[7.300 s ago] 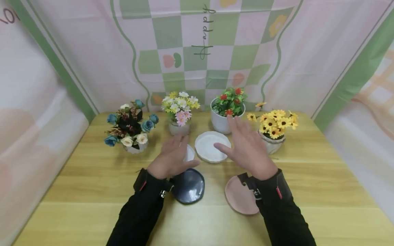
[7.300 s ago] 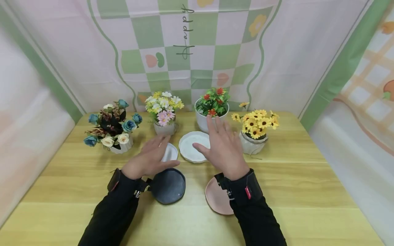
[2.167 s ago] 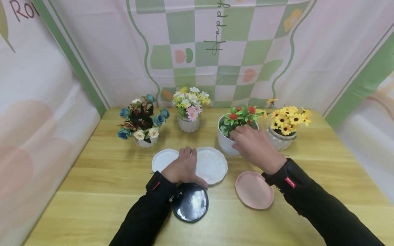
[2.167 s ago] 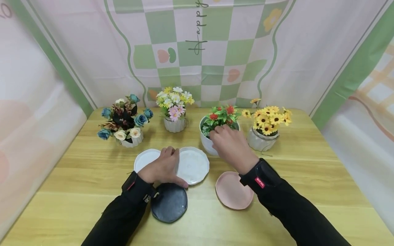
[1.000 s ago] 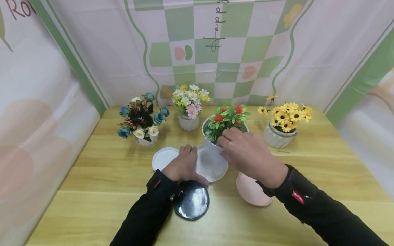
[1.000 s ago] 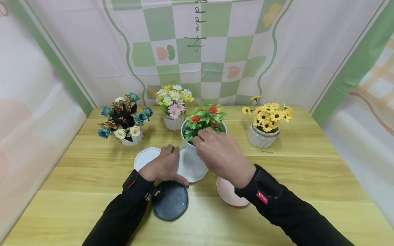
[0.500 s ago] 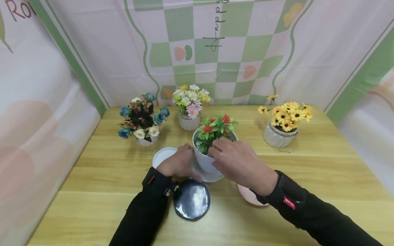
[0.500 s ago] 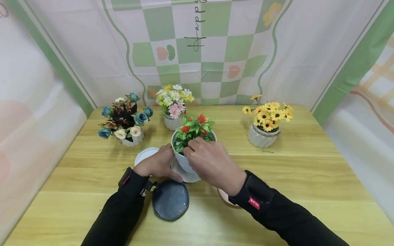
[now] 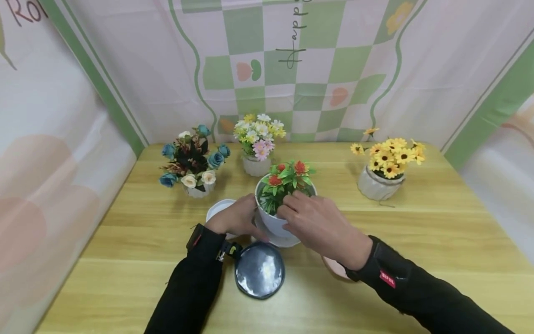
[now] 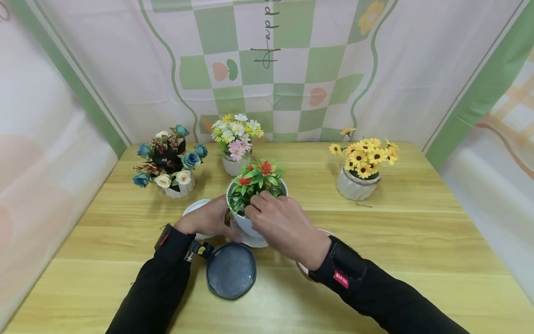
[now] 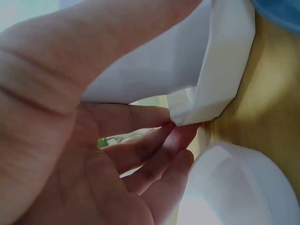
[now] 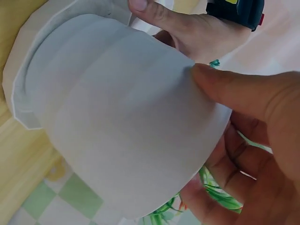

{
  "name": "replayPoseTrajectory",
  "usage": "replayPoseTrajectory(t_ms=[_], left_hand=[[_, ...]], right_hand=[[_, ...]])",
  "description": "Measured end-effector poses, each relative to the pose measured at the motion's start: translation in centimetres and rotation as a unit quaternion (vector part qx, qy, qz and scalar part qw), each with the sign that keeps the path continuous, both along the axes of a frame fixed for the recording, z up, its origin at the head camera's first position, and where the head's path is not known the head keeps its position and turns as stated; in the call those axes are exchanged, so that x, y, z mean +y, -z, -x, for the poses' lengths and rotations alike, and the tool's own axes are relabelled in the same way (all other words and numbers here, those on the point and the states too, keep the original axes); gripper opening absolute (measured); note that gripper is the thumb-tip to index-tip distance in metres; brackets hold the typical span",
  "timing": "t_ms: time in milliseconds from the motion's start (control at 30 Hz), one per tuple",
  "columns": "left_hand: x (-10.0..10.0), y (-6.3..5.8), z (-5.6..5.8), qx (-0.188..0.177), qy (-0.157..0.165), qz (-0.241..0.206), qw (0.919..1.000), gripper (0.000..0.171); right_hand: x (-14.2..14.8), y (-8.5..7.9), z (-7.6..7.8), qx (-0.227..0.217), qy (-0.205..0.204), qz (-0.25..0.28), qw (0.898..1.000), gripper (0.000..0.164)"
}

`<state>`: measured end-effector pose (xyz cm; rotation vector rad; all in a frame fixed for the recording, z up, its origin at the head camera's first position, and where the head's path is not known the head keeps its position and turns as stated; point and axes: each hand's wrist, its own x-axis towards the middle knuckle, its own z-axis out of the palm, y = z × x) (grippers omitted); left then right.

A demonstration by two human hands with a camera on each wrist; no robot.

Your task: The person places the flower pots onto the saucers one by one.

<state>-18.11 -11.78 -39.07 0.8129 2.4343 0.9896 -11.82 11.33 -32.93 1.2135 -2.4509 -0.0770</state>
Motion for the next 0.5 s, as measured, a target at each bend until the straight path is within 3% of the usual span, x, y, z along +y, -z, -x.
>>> replayPoseTrajectory(t_ms=[167, 300, 400, 500], left_hand=[[0.0, 0.0, 0.0, 0.013, 0.009, -0.01, 0.9998, 0.11], [0.1, 0.2, 0.0, 0.022, 0.021, -0.019, 0.9994, 0.107], [0.0, 0.4, 0.1, 0.019, 0.017, -0.02, 0.9995, 0.11], [-0.1, 0.4, 0.1, 0.01, -0.001, -0.005, 0.9999, 0.112]], right_hand=[[0.5, 0.0, -0.5, -0.035, -0.008, 0.037, 0.999, 0.039], [1.5, -0.4, -2.5, -0.058, 0.002, 0.114, 0.992, 0.056], [2.3, -0.8, -4.3, -0.078, 0.056, 0.153, 0.984, 0.045], [2.9, -0.7, -5.4, -0.147, 0.137, 0.161, 0.966, 0.034]])
